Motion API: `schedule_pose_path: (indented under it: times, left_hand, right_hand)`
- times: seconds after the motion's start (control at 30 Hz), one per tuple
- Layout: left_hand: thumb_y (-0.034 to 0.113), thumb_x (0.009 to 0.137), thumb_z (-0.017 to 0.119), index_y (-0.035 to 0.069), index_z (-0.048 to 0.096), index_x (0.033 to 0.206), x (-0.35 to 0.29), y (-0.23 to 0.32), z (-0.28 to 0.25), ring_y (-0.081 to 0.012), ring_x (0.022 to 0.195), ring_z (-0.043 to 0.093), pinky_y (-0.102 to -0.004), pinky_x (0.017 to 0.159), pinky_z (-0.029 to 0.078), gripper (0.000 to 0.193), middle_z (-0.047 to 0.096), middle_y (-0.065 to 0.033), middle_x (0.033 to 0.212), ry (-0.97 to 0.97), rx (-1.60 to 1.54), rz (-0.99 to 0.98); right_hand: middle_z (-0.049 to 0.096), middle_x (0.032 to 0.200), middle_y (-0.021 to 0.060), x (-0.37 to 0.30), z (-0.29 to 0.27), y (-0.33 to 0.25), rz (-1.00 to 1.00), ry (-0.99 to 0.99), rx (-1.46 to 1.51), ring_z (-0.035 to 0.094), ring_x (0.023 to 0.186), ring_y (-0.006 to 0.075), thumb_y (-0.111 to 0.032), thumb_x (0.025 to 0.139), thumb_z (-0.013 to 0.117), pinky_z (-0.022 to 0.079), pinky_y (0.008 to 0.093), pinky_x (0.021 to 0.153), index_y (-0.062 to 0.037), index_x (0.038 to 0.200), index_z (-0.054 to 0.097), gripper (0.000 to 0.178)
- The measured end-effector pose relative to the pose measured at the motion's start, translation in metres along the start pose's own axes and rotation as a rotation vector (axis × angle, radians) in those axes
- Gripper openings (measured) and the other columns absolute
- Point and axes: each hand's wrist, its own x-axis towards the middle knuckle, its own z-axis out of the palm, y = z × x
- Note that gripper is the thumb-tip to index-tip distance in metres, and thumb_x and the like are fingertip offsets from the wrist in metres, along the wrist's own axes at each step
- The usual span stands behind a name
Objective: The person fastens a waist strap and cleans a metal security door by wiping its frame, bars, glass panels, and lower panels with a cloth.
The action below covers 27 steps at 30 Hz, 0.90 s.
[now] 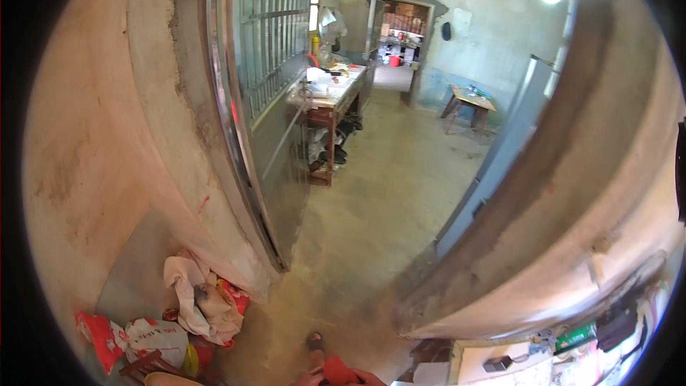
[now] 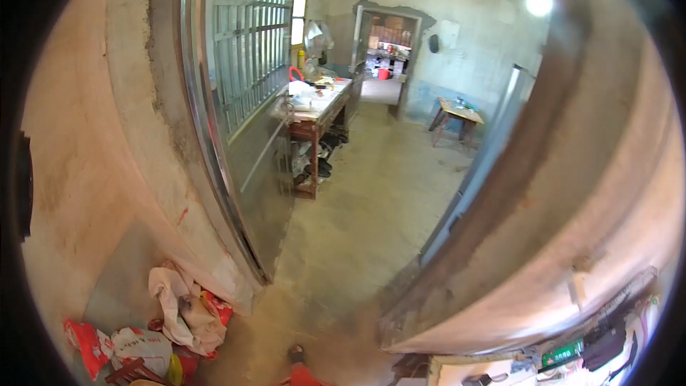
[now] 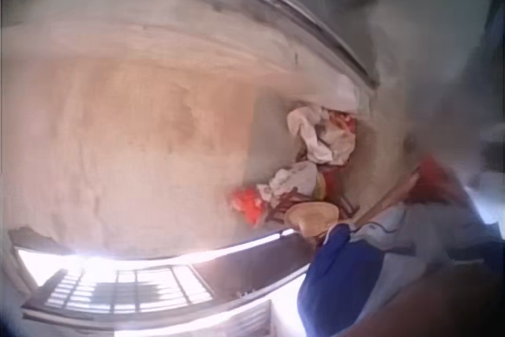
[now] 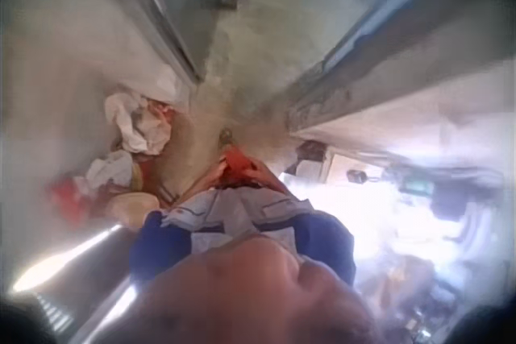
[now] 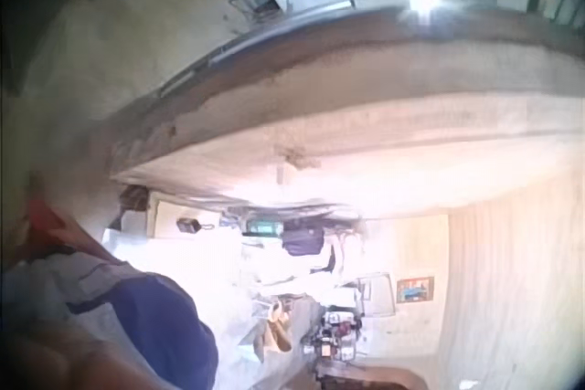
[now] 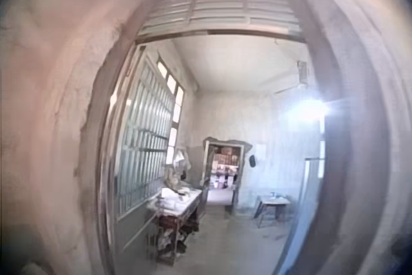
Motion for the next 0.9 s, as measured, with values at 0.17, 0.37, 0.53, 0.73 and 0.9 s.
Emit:
schedule_pose_path:
  times: [0.17, 0.37, 0.53, 0.73, 0.9]
  left_hand:
    - [0.012, 0.095, 0.057, 0.003, 0.061, 0.113, 0.094, 0.065, -0.030, -0.0170, 0.095, 0.060, -0.0313, 0.081, 0.052, 0.020, 0.061, -0.0060, 0.104, -0.059, 0.035, 0.027]
    - [0.012, 0.095, 0.057, 0.003, 0.060, 0.113, 0.184, 0.138, -0.063, -0.0173, 0.095, 0.060, -0.0317, 0.082, 0.052, 0.021, 0.061, -0.0060, 0.104, -0.067, 0.059, 0.103]
    - [0.011, 0.095, 0.056, 0.003, 0.060, 0.114, 0.244, 0.155, -0.078, -0.0176, 0.096, 0.061, -0.0320, 0.082, 0.052, 0.021, 0.061, -0.0061, 0.105, 0.031, 0.087, 0.232]
    - [0.008, 0.091, 0.056, 0.003, 0.057, 0.121, 0.302, 0.221, -0.082, -0.0262, 0.109, 0.058, -0.0382, 0.091, 0.050, 0.030, 0.058, -0.0125, 0.119, 0.159, -0.378, 0.068]
    - [0.011, 0.088, 0.062, 0.000, 0.052, 0.127, 0.330, 0.318, -0.107, -0.0296, 0.107, 0.056, -0.0384, 0.092, 0.047, 0.042, 0.057, -0.0166, 0.118, 0.525, 1.057, 0.762]
  right_hand:
    - [0.058, 0.123, 0.0105, 0.103, -0.013, -0.040, 0.042, 0.042, -0.115, 0.056, 0.110, 0.0205, -0.023, 0.090, 0.064, 0.046, 0.0334, 0.096, -0.0010, 0.136, 0.046, 0.054]
    - [0.055, 0.126, 0.0076, 0.225, -0.033, -0.084, -0.418, 0.221, -0.582, 0.052, 0.117, 0.0212, -0.027, 0.091, 0.064, 0.041, 0.0352, 0.102, 0.0000, 0.137, 0.044, 0.057]
    - [0.054, 0.130, 0.0085, 0.291, -0.060, -0.114, -0.061, 0.077, -0.045, 0.051, 0.120, 0.0204, -0.019, 0.090, 0.064, 0.040, 0.0350, 0.104, 0.0001, 0.137, 0.044, 0.054]
    - [0.057, 0.125, 0.0089, 0.390, -0.109, -0.153, 0.097, -0.211, -0.052, 0.056, 0.114, 0.0182, -0.015, 0.089, 0.065, 0.046, 0.0335, 0.098, 0.0006, 0.136, 0.044, 0.054]
    - [0.059, 0.119, 0.0075, 0.485, -0.171, -0.203, -0.167, -0.276, -0.457, 0.058, 0.106, 0.0178, -0.019, 0.089, 0.067, 0.049, 0.0337, 0.091, 0.0006, 0.133, 0.048, 0.052]
